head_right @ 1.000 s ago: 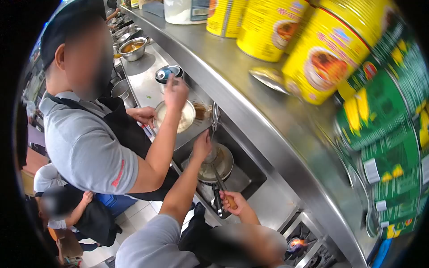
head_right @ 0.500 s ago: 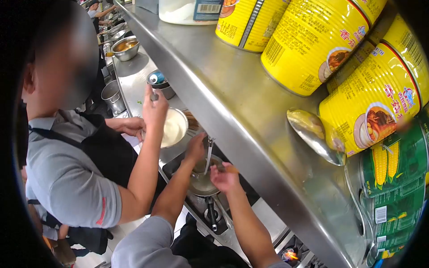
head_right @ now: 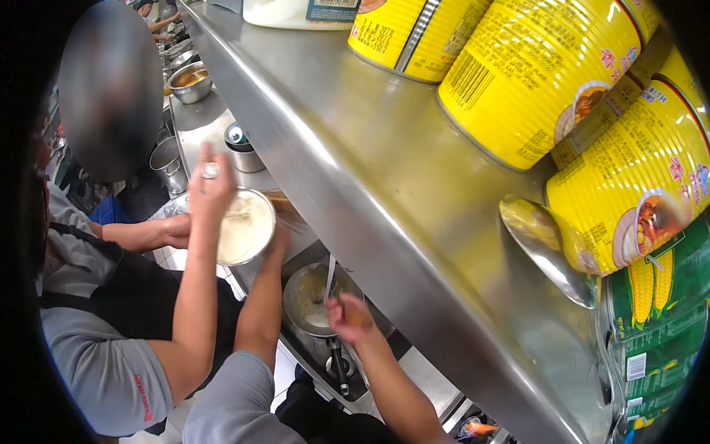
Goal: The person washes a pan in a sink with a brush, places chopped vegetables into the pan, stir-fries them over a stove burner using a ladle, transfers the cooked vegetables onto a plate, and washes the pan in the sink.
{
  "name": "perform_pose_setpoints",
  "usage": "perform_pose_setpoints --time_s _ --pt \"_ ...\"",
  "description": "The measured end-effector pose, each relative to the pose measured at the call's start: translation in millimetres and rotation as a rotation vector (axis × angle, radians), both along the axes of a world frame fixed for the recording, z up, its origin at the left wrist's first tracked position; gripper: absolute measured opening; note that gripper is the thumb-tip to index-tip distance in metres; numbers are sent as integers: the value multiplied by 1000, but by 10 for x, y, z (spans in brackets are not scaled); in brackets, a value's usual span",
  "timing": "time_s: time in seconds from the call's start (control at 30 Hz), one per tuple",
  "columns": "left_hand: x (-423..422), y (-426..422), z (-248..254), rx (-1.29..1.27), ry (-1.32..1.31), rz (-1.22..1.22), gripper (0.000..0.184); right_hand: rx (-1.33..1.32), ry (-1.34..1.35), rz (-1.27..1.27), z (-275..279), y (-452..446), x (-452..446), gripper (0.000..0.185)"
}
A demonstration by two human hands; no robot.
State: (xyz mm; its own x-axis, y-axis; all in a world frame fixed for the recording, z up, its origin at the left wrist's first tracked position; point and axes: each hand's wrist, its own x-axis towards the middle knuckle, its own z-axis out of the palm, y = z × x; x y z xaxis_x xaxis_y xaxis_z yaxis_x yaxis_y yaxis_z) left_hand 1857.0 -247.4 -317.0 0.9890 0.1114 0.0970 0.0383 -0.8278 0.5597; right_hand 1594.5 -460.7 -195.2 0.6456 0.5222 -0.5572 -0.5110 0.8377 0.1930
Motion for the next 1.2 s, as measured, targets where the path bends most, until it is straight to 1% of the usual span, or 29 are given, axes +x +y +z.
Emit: perform_pose_setpoints --time_s 0.07,0.1,0.13,0.17,0.2,0.23,0.3,0.37,0.43,0.5,0.53,0.57,0.6,0.63,0.67,0.7,0.73,0.8,0.83,0.87,0.9,0.93,0.97,1.03,1.07,1.1,1.13,1.17,1.2 --pt "229 80 50 -40 -61 58 28 -298 56 165 -7 20 -378 28" --pt "360 118 -7 -67 -91 85 27 -393 30 254 -119 19 -576 24" --pt "442 155 63 -88 -121 108 26 -489 4 345 -200 10 -720 20" --pt "565 196 66 -108 -148 137 25 -492 7 345 -166 21 -795 20" --pt "647 216 52 -126 -175 155 24 -580 -5 382 -43 66 -879 16" --pt "700 239 24 -134 -195 169 24 -664 -13 421 39 100 -957 20" --pt "630 231 5 -131 -229 178 22 -602 -28 417 46 74 -1100 21" --pt "442 193 9 -89 -249 171 21 -430 59 316 90 62 -1288 22" --pt "173 166 171 11 -235 166 20 -373 117 284 135 31 -1469 24" --pt "-185 181 531 171 -182 131 20 -54 52 152 34 4 -1714 13" --pt "-325 223 608 292 -117 74 21 -65 73 140 44 14 -1792 16" --pt "-471 238 705 307 -101 72 21 -40 86 137 79 29 -1827 17" --pt "-604 231 823 368 -23 57 24 42 100 99 67 41 -1860 18" --pt "-728 242 896 343 62 11 27 123 111 55 70 62 -1924 18" --pt "-850 253 962 317 147 -33 31 99 85 65 142 86 -1951 20" --pt "-991 261 1023 331 146 -38 31 112 84 60 168 102 -1994 20" --pt "-1146 262 1099 247 177 -79 36 93 37 77 177 123 -2032 22" --pt "-1504 259 1265 185 203 -124 41 34 -14 134 294 181 -2075 30" --pt "-1688 242 1401 111 145 -112 44 -17 -53 188 442 210 -2068 34" --pt "-1880 243 1496 38 89 -107 47 -53 -87 226 441 204 -2081 34" --pt "-2071 271 1542 62 82 -121 47 -87 -120 256 497 226 -2096 34" --pt "-2246 280 1590 24 143 -143 47 -179 -129 297 570 226 -2112 34" --pt "-2430 275 1620 -16 206 -165 46 -166 -141 275 582 234 -2144 34" --pt "-2830 110 1680 -48 284 -163 42 -250 -147 292 526 262 -2160 34" --pt "-2966 -13 1681 -29 277 -184 42 -263 -169 258 502 286 -2177 34" --pt "-3065 -154 1633 154 298 -356 53 -255 -177 235 524 306 -2216 34" --pt "-3096 -248 1591 339 317 -526 65 -322 -206 250 548 311 -2252 33" --pt "-3059 -276 1549 351 311 -546 65 -393 -232 263 578 324 -2292 32" --pt "-2998 -295 1484 449 316 -563 65 -405 -201 235 617 340 -2327 32"
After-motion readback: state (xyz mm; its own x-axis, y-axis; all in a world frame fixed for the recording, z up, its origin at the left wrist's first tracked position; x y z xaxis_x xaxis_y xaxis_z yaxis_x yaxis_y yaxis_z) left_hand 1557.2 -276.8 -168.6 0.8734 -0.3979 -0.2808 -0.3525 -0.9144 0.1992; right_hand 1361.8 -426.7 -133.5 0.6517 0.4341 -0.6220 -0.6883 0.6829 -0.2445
